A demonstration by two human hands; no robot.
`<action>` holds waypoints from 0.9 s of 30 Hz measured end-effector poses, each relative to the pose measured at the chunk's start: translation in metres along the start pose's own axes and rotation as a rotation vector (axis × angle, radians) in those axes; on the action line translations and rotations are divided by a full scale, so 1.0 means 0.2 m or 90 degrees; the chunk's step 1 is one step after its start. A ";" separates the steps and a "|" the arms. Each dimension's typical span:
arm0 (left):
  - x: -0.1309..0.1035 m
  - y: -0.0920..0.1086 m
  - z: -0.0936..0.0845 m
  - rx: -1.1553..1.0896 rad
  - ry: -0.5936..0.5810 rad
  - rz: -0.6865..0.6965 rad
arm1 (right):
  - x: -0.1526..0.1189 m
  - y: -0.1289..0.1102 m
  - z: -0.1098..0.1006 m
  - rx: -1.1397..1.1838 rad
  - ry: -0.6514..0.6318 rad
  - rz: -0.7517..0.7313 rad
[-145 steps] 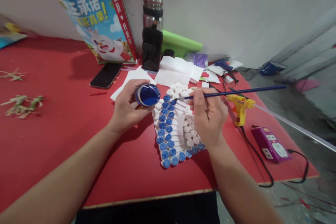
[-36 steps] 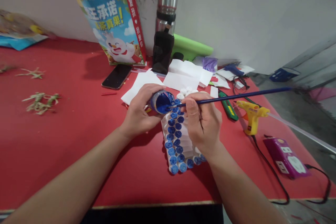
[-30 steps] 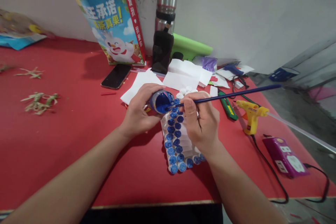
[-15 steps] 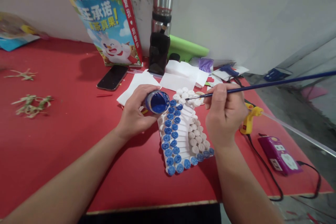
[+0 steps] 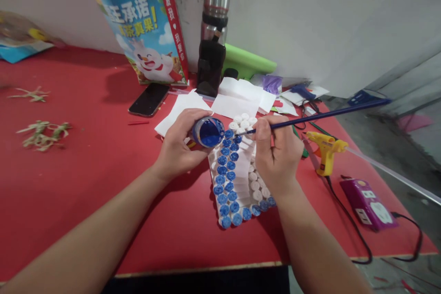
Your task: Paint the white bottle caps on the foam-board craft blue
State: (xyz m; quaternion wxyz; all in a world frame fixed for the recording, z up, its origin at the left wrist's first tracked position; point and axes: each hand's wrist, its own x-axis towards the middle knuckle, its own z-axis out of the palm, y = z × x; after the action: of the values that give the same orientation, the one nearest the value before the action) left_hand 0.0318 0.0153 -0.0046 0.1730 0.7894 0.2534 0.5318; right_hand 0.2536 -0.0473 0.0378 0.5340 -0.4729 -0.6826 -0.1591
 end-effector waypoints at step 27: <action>0.00 -0.01 0.00 0.013 -0.007 -0.002 | 0.00 -0.02 0.00 -0.008 -0.008 -0.024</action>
State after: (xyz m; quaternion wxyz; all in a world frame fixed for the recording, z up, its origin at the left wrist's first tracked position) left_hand 0.0319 0.0167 -0.0058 0.1673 0.7938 0.2587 0.5244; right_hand 0.2500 -0.0496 0.0402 0.5237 -0.4641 -0.6938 -0.1703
